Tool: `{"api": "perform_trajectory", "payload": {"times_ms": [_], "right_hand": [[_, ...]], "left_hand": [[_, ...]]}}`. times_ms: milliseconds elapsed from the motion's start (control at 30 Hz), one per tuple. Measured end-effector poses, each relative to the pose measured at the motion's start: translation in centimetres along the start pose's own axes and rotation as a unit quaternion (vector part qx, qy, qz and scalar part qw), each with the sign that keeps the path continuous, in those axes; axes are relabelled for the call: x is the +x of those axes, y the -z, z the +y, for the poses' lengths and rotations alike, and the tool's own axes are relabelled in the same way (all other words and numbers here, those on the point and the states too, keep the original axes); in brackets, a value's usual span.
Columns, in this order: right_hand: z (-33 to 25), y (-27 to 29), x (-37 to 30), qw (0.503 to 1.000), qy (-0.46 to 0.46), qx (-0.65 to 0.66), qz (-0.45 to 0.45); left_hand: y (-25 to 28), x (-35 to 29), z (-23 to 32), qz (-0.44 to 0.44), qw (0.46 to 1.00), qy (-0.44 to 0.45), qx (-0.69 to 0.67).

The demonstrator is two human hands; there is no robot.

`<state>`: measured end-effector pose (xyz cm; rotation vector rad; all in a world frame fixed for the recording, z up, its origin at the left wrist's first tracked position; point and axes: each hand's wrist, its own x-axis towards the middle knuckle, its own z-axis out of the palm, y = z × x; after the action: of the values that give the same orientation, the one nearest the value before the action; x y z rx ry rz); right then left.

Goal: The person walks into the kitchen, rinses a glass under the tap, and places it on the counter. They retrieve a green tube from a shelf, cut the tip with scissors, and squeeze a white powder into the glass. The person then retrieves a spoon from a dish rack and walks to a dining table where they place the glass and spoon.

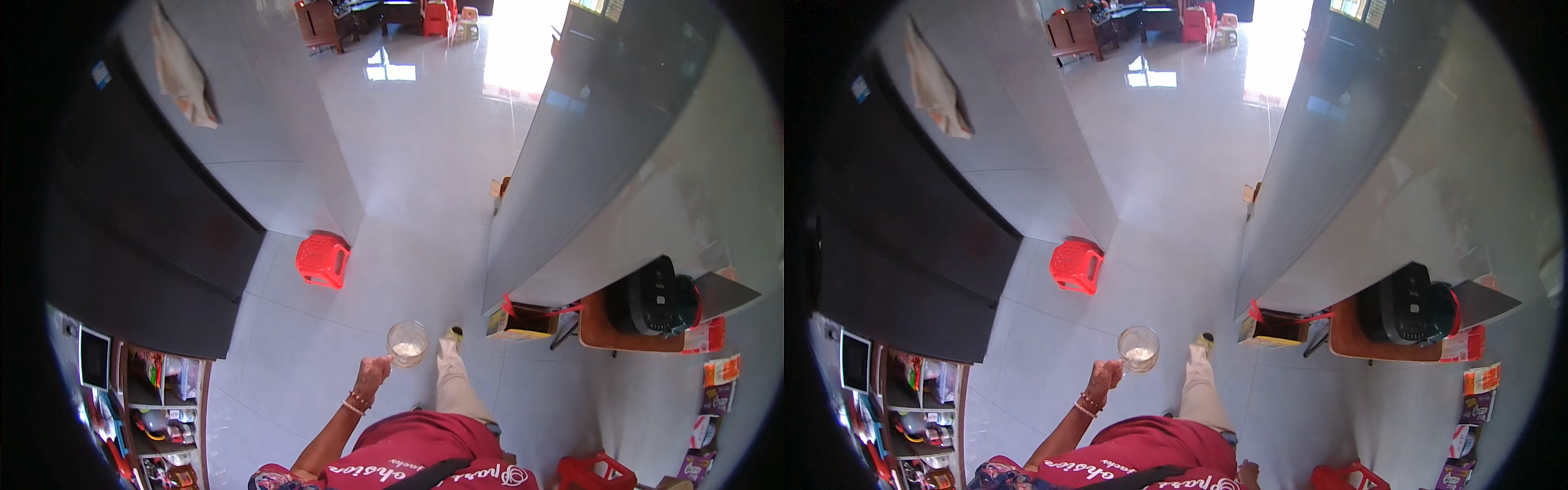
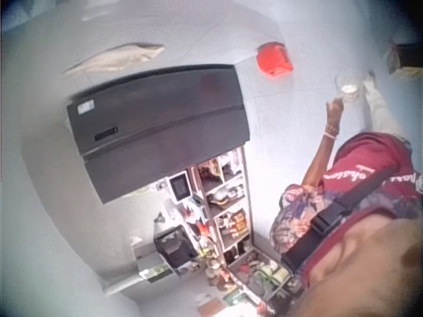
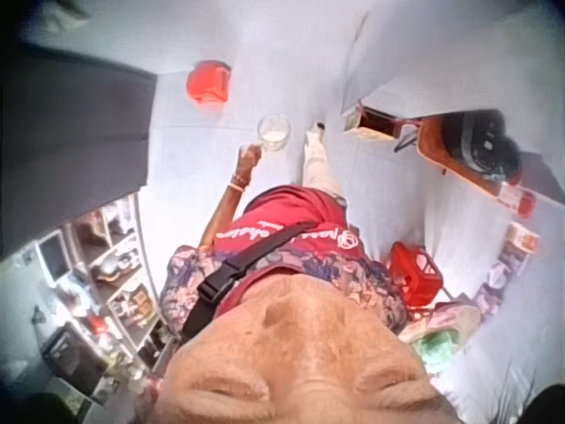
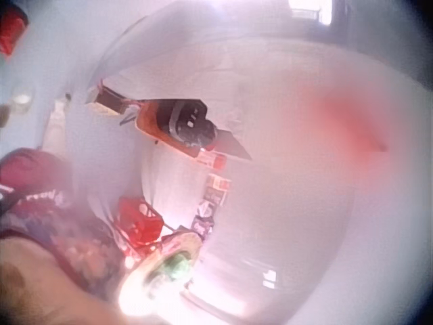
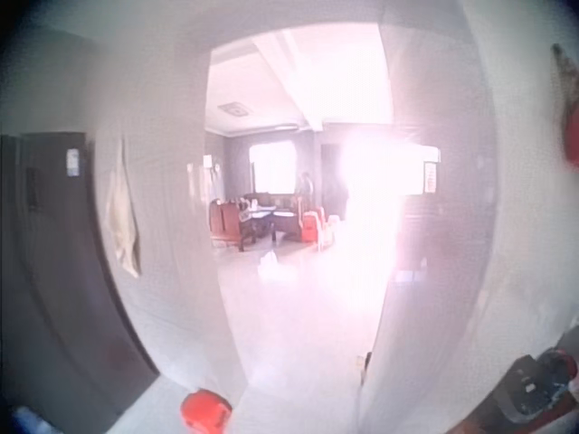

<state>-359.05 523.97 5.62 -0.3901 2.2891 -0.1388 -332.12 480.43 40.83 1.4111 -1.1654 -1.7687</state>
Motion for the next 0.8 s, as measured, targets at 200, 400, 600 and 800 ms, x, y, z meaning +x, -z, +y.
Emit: {"api": "perform_trajectory", "payload": {"times_ms": [200, 400, 600, 800], "right_hand": [[-21.0, 12.7, 9.4, 0.996, 0.001, 0.069, 0.059], [-40.3, 16.8, 17.1, 0.99, 0.074, 0.108, 0.052], [-58.0, 17.6, 22.1, 0.991, 0.09, 0.097, -0.018], [-79.0, 22.6, 30.0, 0.981, 0.101, 0.161, 0.032]], "left_hand": [[-3.6, 15.2, 6.4, 0.016, 0.997, 0.062, -0.054], [-3.8, 29.4, 14.5, 0.035, 0.999, -0.015, -0.037], [-0.4, 44.8, 22.5, 0.066, 0.995, -0.053, -0.044], [4.5, 63.4, 32.4, 0.039, 0.996, -0.076, 0.02]]}}
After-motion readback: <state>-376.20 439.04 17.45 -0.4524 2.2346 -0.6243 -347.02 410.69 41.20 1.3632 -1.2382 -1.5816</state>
